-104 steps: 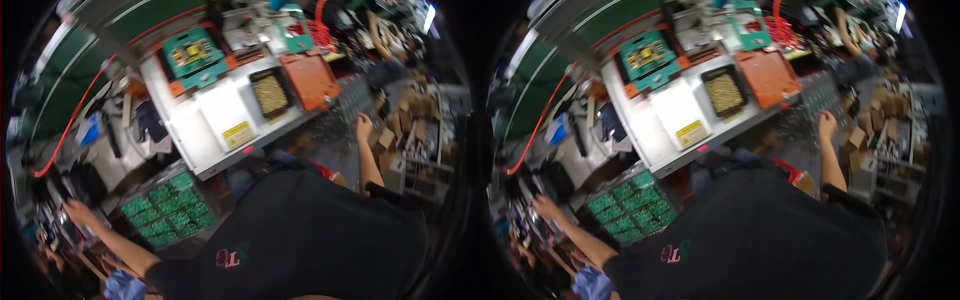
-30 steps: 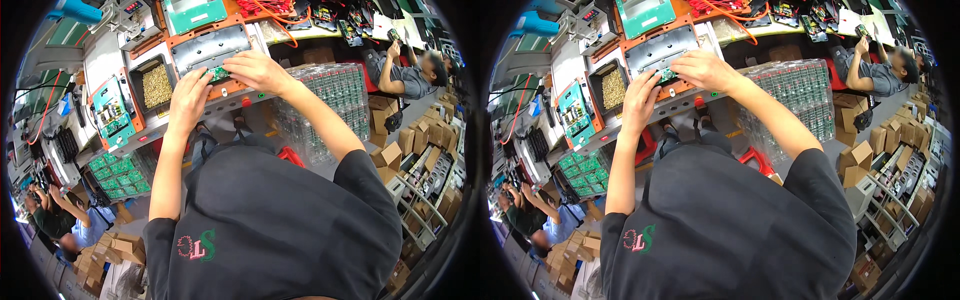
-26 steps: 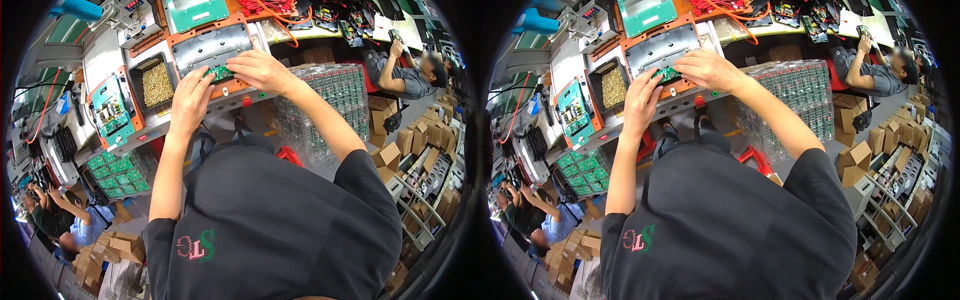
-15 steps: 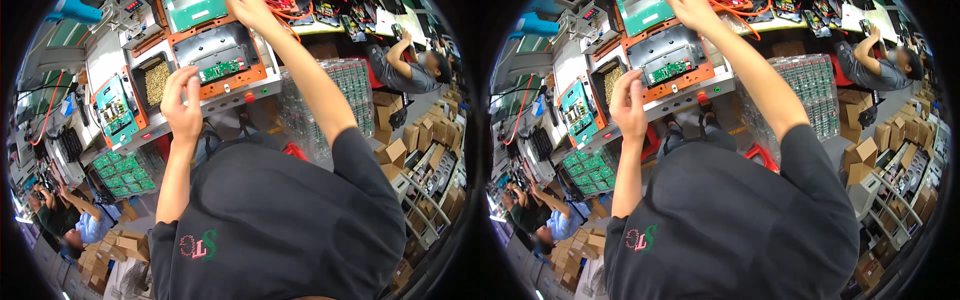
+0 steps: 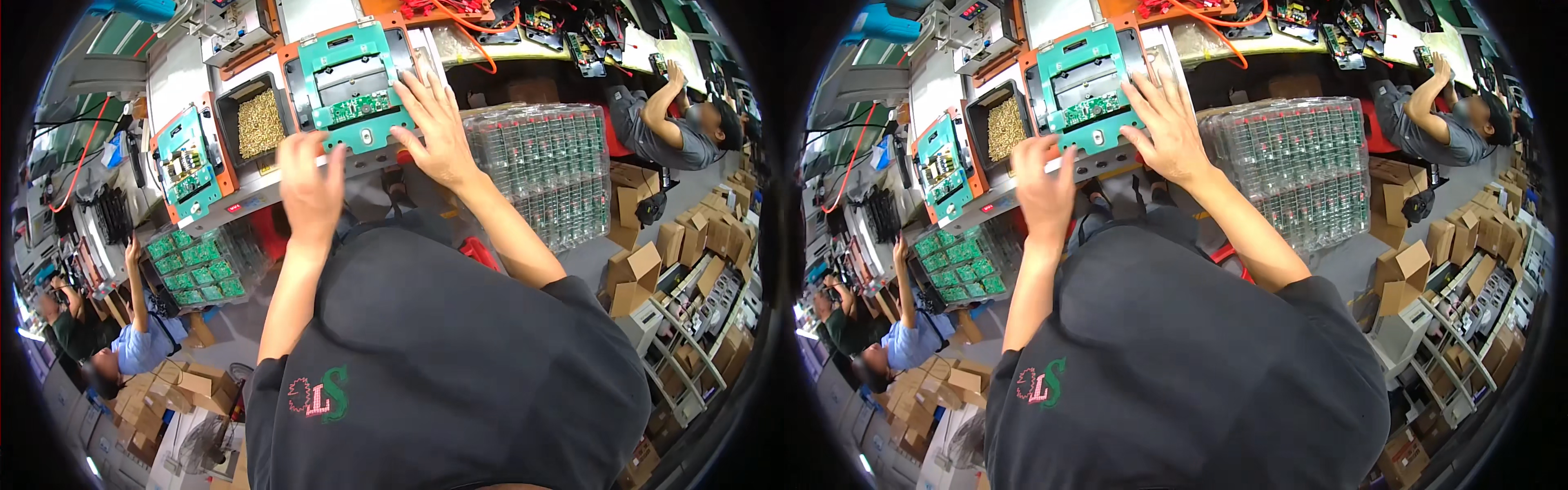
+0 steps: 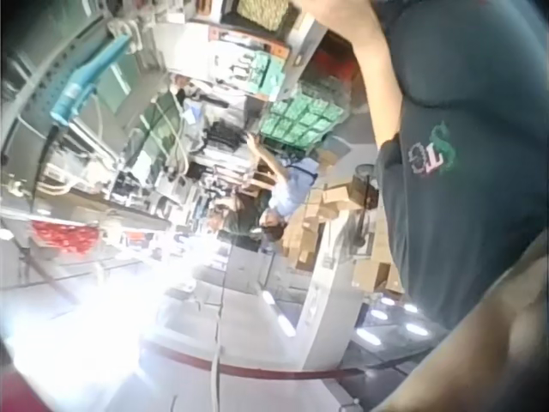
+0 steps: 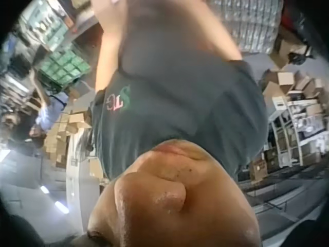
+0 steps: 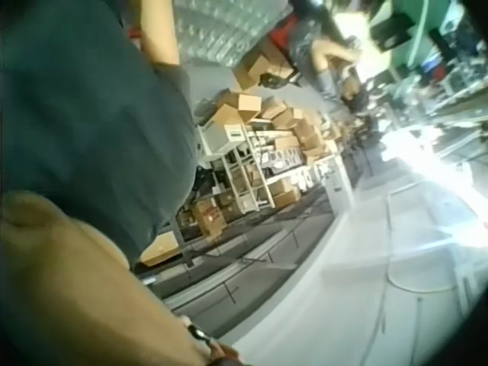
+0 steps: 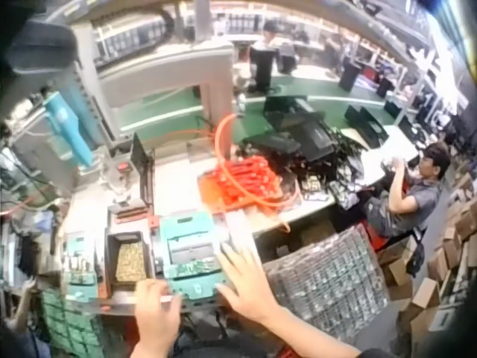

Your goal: Assembling electronic components by attaching wires to PCBs and placing them into plastic housings at a factory workbench.

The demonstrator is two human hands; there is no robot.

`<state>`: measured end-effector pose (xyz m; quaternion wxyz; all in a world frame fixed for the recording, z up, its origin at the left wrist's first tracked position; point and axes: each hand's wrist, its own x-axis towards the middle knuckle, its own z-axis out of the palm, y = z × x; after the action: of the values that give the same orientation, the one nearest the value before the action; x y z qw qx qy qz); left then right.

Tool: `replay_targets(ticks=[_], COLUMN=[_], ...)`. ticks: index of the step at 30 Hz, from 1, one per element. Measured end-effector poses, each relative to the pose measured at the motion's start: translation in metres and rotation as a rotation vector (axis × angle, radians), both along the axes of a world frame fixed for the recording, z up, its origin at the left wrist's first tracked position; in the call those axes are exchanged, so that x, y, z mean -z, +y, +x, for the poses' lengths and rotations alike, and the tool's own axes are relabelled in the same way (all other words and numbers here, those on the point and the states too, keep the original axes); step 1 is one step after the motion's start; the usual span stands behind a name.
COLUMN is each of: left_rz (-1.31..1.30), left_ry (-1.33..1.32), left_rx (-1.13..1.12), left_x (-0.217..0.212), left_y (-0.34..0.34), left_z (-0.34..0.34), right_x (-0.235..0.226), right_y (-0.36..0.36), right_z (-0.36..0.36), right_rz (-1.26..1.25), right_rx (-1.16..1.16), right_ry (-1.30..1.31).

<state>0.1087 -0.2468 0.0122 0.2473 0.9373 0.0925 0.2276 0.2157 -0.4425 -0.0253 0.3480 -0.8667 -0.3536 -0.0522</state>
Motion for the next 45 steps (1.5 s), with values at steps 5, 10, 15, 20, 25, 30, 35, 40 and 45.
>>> replay_targets(ticks=[5,10,15,20,25,30,35,40,45], left_rz=[0.16,0.06,0.038,0.147,-0.167,-0.23,0.171,-0.193,-0.961], left_ry=[0.177,-0.085,-0.084,-0.163,-0.367,-0.224,0.627,0.403,-0.3], left_rx=[0.232,0.467,0.31,0.478,0.49,-0.57,-0.758,-0.694,-0.743], left_x=[0.025,0.031,0.034,0.04,-0.003,0.042,0.254,0.241,0.14], left_y=[-0.025,0.001,-0.015,-0.003,0.088,0.359,0.494,0.511,0.495], left_z=[0.016,0.021,0.016,0.031,-0.029,-0.212,-0.32,-0.32,-0.284], right_x=[0.012,0.007,0.007,0.019,-0.021,-0.064,-0.096,-0.121,-0.123], right_y=[-0.001,0.003,0.004,-0.005,0.003,0.089,0.221,0.242,0.235], right_z=[0.002,-0.003,-0.009,0.006,-0.037,-0.13,-0.143,-0.136,-0.14], right_rz=[-0.045,0.033,0.071,0.06,0.288,0.364,0.151,0.105,0.19], right_rx=[-0.015,-0.038,-0.04,-0.012,0.436,0.506,0.098,-0.013,-0.025], right_ry=[-0.091,0.096,0.243,0.272,0.157,0.128,0.085,0.107,0.234])
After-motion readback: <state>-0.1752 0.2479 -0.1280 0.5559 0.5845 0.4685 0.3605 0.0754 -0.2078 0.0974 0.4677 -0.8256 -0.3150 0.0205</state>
